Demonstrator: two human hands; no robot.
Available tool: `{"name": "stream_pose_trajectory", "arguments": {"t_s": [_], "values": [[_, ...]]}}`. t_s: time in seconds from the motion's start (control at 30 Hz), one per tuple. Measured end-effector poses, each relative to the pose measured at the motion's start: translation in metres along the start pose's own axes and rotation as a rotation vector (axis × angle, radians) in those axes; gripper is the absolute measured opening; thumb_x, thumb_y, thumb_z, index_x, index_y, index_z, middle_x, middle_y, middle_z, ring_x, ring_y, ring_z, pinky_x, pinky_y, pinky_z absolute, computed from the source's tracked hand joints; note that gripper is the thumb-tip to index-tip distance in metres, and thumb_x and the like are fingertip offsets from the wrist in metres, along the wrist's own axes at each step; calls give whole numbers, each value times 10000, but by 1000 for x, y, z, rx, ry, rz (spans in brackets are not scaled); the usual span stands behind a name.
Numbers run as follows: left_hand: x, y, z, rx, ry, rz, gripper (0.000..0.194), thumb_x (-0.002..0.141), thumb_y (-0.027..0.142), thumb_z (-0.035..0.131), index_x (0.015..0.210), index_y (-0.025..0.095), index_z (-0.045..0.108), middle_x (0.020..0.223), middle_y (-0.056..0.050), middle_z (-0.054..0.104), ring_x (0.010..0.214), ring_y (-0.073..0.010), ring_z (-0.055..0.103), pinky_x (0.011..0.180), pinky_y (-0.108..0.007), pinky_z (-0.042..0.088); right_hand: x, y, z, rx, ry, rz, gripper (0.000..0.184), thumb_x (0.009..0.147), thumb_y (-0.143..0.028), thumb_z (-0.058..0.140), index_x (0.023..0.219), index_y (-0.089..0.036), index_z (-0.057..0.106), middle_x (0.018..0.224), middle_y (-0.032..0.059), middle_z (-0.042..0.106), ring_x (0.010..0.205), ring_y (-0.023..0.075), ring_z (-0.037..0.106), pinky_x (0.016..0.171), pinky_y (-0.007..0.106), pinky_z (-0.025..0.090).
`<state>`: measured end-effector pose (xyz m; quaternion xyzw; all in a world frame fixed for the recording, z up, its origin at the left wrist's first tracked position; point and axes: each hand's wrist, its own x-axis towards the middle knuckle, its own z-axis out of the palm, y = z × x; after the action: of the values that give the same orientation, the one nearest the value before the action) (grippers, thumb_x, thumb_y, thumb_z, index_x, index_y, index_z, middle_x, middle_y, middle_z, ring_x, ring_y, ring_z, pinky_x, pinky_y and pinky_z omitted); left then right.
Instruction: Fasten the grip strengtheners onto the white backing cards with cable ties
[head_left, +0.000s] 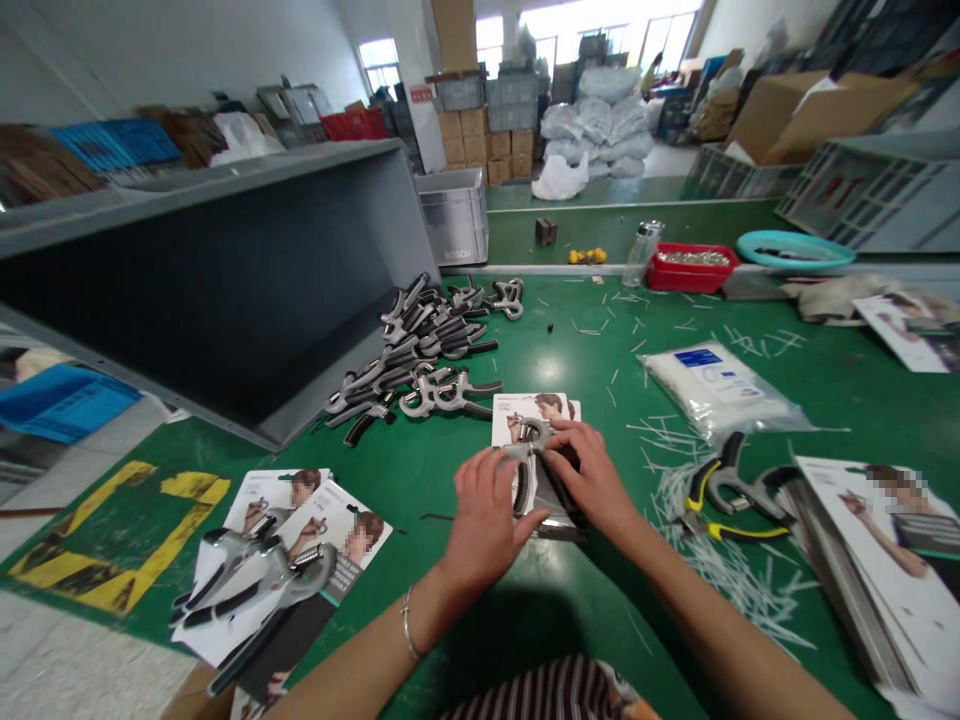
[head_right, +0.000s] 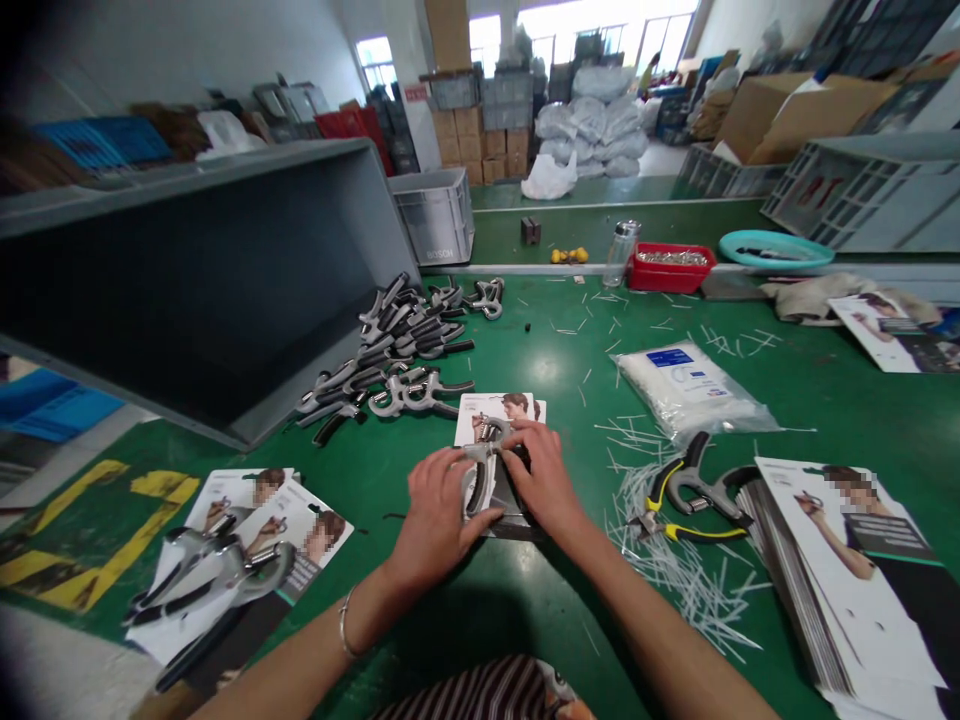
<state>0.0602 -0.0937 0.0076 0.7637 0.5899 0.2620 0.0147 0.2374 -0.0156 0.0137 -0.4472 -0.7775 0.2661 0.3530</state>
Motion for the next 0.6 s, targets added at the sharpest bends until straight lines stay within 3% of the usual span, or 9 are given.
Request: {"name": "stream_pose_trajectory", "arguments": {"t_s": [0.07,0.17,0.27,0.37,0.47,0.6], "values": [[-2,-7,-8,33,-13,-109,567,811,503,690,1209,137,522,1212,-191,542,1134,-357,499,962,-552,410,-11,-10,-11,-63,-100,-69,124,954,-239,499,948,-226,622,1058,70,662,1045,248,558,950,418,406],[-1,-15,-14,42,-135,-133,270,882,358,618,1061,160,576,1000,-116,569,958,-282,548,860,-458,470,-22,-29,-16,-214,-227,-179,208,983,-218,453,987,-212,661,993,83,674,961,252,561,906,418,417],[4,-13,-14,78,-179,-115,101,906,257,556,940,171,597,900,-93,560,883,-258,550,817,-419,477,-21,-47,-7,-395,-296,-251,221,974,-237,478,965,-187,693,929,115,681,937,294,549,867,456,418],[5,-6,-14,89,-177,-125,116,919,253,535,925,164,609,900,-106,576,891,-270,559,820,-428,478,-17,-58,8,-582,-357,-262,197,922,-149,509,907,-144,705,881,167,685,928,345,550,823,490,414],[-1,-8,-20,-132,-187,-188,179,940,264,521,1053,168,622,997,-109,621,960,-259,588,878,-418,481,-16,-62,14,-709,-390,-216,234,888,-56,474,903,-109,701,881,204,689,905,357,557,786,488,410],[-10,-21,-24,-503,-155,-262,219,964,210,486,1110,204,648,1058,-65,670,1010,-193,620,927,-338,475,-15,-58,7,-673,-368,-200,193,912,-94,480,897,-132,668,858,164,688,889,324,550,785,453,401]]}}
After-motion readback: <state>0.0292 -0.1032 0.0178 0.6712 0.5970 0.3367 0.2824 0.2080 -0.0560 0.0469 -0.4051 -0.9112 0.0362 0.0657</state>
